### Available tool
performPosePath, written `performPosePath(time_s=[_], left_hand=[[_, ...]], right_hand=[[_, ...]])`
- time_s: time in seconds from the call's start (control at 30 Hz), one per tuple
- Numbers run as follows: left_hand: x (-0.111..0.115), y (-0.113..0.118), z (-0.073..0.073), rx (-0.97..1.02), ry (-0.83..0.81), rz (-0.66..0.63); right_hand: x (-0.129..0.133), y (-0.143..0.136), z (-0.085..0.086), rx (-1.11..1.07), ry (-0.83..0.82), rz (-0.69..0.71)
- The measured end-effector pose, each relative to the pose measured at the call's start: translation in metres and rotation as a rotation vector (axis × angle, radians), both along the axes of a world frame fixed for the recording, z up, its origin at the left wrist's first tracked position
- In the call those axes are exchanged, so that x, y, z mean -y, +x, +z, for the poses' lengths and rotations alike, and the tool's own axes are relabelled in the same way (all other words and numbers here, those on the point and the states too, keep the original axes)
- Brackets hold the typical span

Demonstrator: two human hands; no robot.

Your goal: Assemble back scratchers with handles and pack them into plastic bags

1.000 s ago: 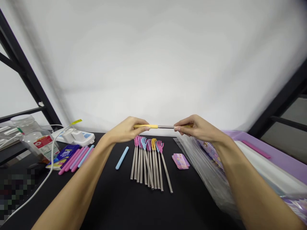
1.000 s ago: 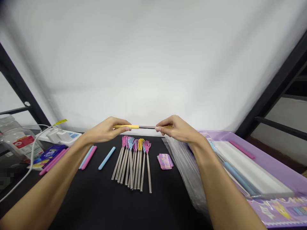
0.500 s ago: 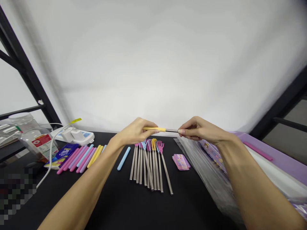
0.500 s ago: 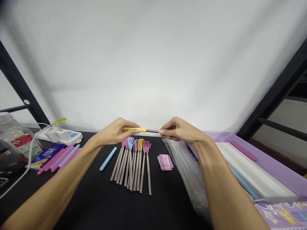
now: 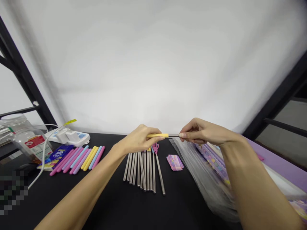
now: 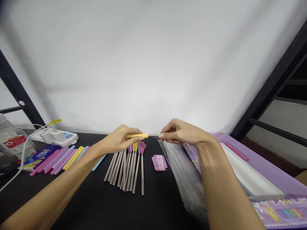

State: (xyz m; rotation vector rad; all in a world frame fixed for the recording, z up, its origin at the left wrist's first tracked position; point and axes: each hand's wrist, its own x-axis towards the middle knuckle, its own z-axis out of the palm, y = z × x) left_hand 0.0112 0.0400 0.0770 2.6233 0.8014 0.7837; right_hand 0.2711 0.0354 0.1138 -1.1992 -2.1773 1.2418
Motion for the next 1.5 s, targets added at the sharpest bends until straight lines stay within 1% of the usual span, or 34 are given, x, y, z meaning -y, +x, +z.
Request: performPosePath(time_s=[0.07,0.17,0.23,0.3,0.37,0.4,0.5,0.57,0.6,0.63,0.7,0.77,0.83,0.9,0.97,1.03,1.1,1.17,1.23,1.27,1.3,1.37,1.43,1.47,1.5], left_hand=[[0.007,-0.002,0.01,-0.089,0.142,0.027],[0.016,-0.001,0.021,-0.268,0.402,0.123],[0.019,0.004,0.022,-0.364,0.509,0.197],[0.018,0.009,0.017,-0.423,0.572,0.249],[0.011,0.008,0.013,-0.441,0.566,0.263],[0.006,0.002,0.011,-0.436,0.533,0.254],[-0.014,-0.028,0.012,-0.372,0.372,0.218],[-0.024,-0.048,0.012,-0.292,0.287,0.257],[-0.027,-0.053,0.012,-0.287,0.266,0.286],[-0.028,-0.053,0.01,-0.29,0.294,0.318],[-0.025,-0.043,0.004,-0.309,0.393,0.354],[-0.021,-0.028,-0.002,-0.295,0.473,0.359],[-0.02,-0.021,-0.005,-0.259,0.494,0.332],[-0.024,-0.028,-0.004,-0.219,0.476,0.352],[-0.028,-0.04,-0.002,-0.197,0.459,0.423],[-0.03,-0.046,-0.001,-0.22,0.485,0.494],[-0.027,-0.038,-0.003,-0.272,0.558,0.535],[-0.022,-0.02,-0.007,-0.31,0.636,0.559],[-0.018,-0.007,-0.01,-0.33,0.675,0.574],[-0.017,-0.006,-0.01,-0.338,0.684,0.581],[-0.019,-0.008,-0.01,-0.343,0.69,0.592],[-0.024,-0.022,-0.008,-0.339,0.705,0.639],[-0.031,-0.039,-0.005,-0.299,0.734,0.735],[-0.033,-0.044,-0.004,-0.267,0.751,0.785],[-0.034,-0.046,-0.005,-0.237,0.771,0.805]], right_hand=[[0.006,-0.002,0.006,0.012,0.038,0.009],[0.009,-0.009,0.01,0.019,0.096,-0.002],[0.007,-0.016,0.008,0.031,0.129,-0.012],[0.003,-0.023,0.004,0.039,0.151,-0.002],[-0.002,-0.028,-0.001,0.031,0.157,0.01],[-0.004,-0.027,-0.004,0.023,0.153,0.005],[-0.013,-0.017,-0.013,-0.002,0.13,-0.064],[-0.018,-0.009,-0.018,0.001,0.125,-0.12],[-0.02,-0.007,-0.02,0.005,0.137,-0.148],[-0.022,-0.007,-0.021,0.009,0.159,-0.168],[-0.024,-0.011,-0.023,0.006,0.219,-0.184],[-0.024,-0.016,-0.023,-0.011,0.253,-0.16],[-0.023,-0.017,-0.023,-0.027,0.233,-0.124],[-0.022,-0.011,-0.023,-0.036,0.198,-0.121],[-0.023,-0.004,-0.023,-0.044,0.178,-0.134],[-0.024,-0.001,-0.024,-0.059,0.179,-0.149],[-0.026,-0.003,-0.025,-0.079,0.206,-0.166],[-0.026,-0.009,-0.025,-0.095,0.258,-0.173],[-0.025,-0.013,-0.025,-0.098,0.281,-0.151],[-0.024,-0.013,-0.024,-0.095,0.271,-0.135],[-0.024,-0.011,-0.024,-0.091,0.254,-0.124],[-0.023,-0.004,-0.024,-0.084,0.219,-0.124],[-0.022,0.002,-0.023,-0.072,0.206,-0.135],[-0.023,0.003,-0.024,-0.066,0.208,-0.142],[-0.023,0.003,-0.024,-0.064,0.212,-0.146]])
